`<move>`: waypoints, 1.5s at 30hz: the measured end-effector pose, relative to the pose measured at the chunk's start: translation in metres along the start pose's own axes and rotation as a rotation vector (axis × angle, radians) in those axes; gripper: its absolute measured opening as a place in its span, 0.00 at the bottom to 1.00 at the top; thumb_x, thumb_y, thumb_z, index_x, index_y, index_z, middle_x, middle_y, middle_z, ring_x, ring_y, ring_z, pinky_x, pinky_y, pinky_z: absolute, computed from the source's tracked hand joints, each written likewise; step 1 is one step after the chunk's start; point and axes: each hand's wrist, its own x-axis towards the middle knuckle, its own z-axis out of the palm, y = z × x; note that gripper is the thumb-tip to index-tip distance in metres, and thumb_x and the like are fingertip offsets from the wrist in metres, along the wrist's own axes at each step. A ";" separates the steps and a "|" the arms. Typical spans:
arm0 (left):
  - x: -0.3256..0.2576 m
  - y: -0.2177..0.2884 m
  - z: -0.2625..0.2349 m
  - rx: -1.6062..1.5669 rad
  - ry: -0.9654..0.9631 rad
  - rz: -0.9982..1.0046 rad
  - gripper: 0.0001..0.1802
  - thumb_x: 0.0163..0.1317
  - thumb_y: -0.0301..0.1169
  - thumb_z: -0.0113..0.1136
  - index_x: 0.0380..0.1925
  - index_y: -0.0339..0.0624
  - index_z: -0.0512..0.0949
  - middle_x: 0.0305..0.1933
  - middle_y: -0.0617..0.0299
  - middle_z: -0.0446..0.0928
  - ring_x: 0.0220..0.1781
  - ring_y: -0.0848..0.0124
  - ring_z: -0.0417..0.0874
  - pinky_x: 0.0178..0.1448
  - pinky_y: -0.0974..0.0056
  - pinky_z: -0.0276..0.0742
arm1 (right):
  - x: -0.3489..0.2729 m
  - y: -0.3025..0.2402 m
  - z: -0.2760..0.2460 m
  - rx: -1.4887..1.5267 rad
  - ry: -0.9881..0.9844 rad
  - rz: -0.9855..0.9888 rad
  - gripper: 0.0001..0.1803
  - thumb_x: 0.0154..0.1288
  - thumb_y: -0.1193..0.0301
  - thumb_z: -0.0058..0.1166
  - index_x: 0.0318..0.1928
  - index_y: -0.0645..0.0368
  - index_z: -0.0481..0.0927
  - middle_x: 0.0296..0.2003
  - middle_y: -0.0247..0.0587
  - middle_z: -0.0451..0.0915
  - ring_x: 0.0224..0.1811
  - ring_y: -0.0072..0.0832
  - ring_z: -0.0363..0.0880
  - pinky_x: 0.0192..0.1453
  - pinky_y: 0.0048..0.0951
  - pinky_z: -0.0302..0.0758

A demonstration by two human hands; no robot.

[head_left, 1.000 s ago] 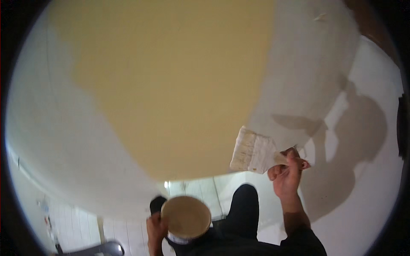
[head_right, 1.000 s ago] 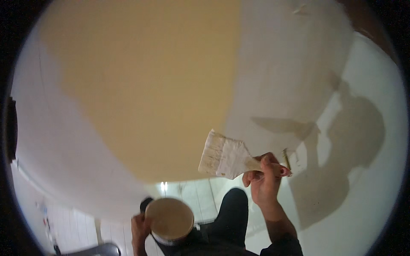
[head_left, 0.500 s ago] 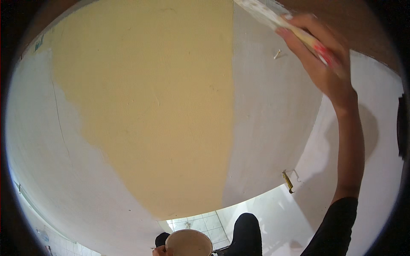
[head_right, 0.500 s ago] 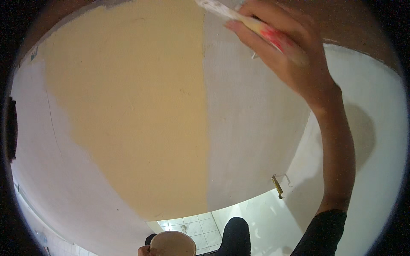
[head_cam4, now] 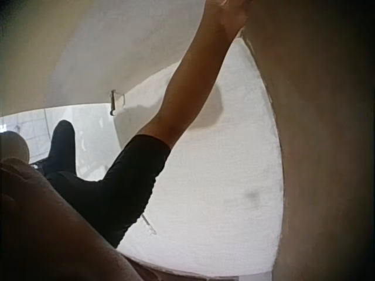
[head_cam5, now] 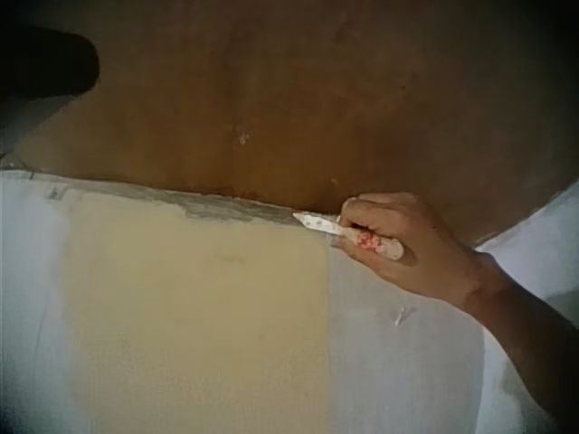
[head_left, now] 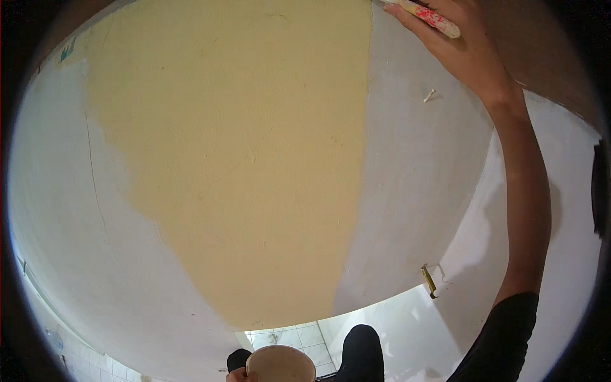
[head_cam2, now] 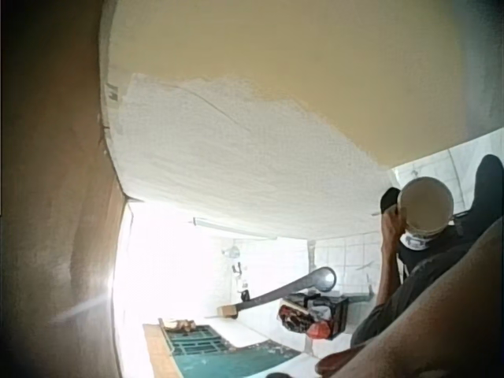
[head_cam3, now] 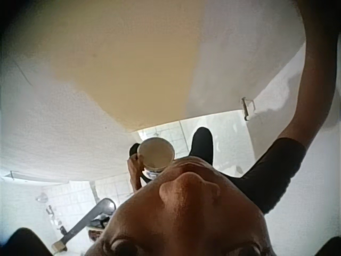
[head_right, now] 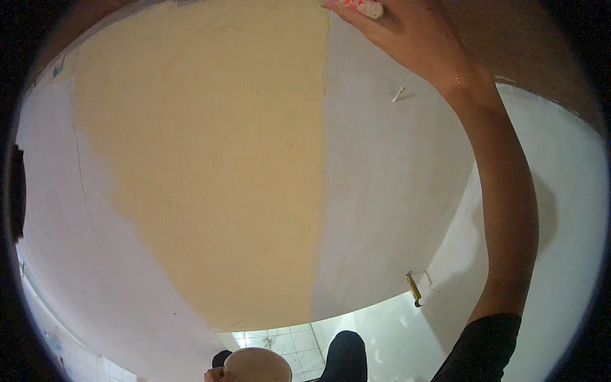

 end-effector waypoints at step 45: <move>0.002 -0.003 0.008 0.043 0.015 -0.005 0.27 0.71 0.49 0.54 0.26 0.33 0.79 0.16 0.54 0.76 0.15 0.66 0.77 0.19 0.58 0.71 | 0.004 0.014 0.009 0.070 0.009 -0.028 0.07 0.67 0.76 0.64 0.36 0.65 0.78 0.27 0.43 0.76 0.26 0.33 0.73 0.30 0.34 0.66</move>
